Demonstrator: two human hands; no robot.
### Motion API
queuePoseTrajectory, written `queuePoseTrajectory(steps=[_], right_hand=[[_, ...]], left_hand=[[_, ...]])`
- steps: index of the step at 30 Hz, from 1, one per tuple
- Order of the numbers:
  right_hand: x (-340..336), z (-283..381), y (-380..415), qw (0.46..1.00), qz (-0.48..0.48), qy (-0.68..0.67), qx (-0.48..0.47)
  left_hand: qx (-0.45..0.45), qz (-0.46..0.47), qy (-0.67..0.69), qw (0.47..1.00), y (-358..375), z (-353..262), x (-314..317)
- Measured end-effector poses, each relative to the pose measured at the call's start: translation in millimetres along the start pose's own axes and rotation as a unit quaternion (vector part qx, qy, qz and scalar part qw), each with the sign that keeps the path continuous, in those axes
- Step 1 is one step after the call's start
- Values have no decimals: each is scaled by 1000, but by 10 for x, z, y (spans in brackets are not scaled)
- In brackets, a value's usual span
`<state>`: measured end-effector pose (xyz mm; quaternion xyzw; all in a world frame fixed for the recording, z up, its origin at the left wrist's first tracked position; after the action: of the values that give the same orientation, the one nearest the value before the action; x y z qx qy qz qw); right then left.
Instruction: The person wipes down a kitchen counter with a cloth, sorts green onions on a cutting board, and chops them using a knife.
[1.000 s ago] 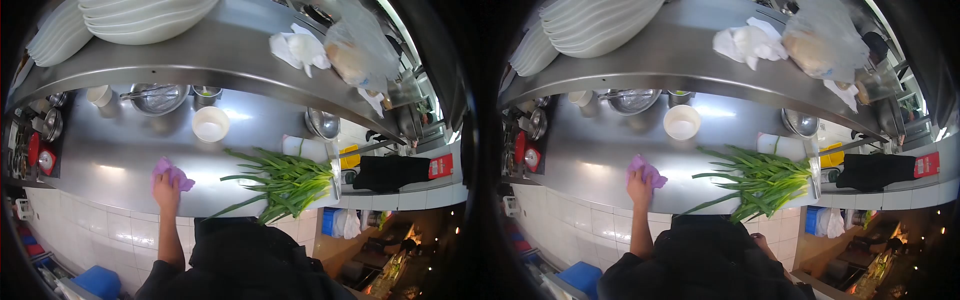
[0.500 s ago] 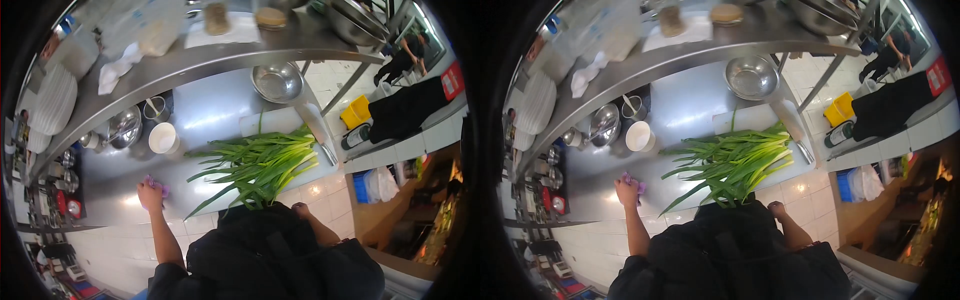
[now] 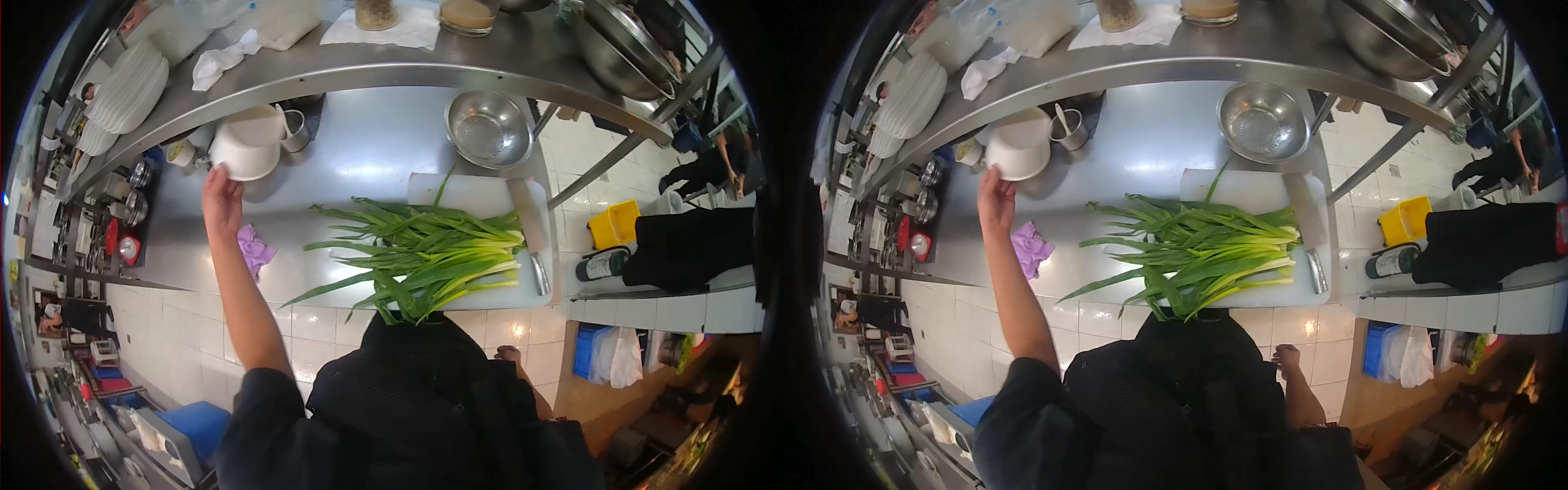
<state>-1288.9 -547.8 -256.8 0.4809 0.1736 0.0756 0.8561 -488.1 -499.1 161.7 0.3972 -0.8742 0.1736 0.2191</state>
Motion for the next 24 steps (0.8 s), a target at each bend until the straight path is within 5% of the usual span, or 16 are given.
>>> queuePoseTrajectory(steps=[2,3,7,8,10,11,13,16,17,19,21,22,23,24], right_hand=[[-117,-301,-422,1000,8,9,6],[-143,-455,-708,986,28,131,-99],[209,-374,-849,882,61,259,-389],[315,-228,-724,852,65,258,-450],[417,128,-350,926,44,238,-289],[408,252,-182,926,42,245,-284],[488,531,27,977,77,139,-140],[484,960,516,988,29,127,-79],[441,1016,581,994,-5,89,-55],[371,1002,578,996,-10,68,-48],[283,876,515,996,4,79,-48],[252,777,463,997,-9,69,-42],[213,672,403,997,-3,63,-35],[116,551,387,998,-7,49,-27]], left_hand=[[12,-28,124,992,203,182,-123],[20,-54,251,966,243,366,-291],[-283,-236,163,915,578,2340,-1845],[-282,-235,171,915,530,2272,-1769],[-204,-227,304,902,521,1827,-1476],[-208,-234,307,899,578,1679,-1377],[-63,-1,364,929,361,1159,-964],[-33,31,372,927,237,1057,-733],[-31,31,375,926,205,1196,-825],[-165,-126,344,916,221,1957,-1285],[-181,-214,253,926,455,2284,-1514],[-179,-232,209,933,626,2386,-1644],[-178,-113,241,947,755,2412,-1803],[-109,-158,146,970,916,2237,-1886]])
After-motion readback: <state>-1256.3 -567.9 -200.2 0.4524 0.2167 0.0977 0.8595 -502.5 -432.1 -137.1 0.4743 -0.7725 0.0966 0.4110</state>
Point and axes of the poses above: each hand's wrist, its own y-axis away from the middle knuckle, its own x-axis out of the palm, z = x × y, the point moved 6 cm from there along -y, towards the middle knuckle
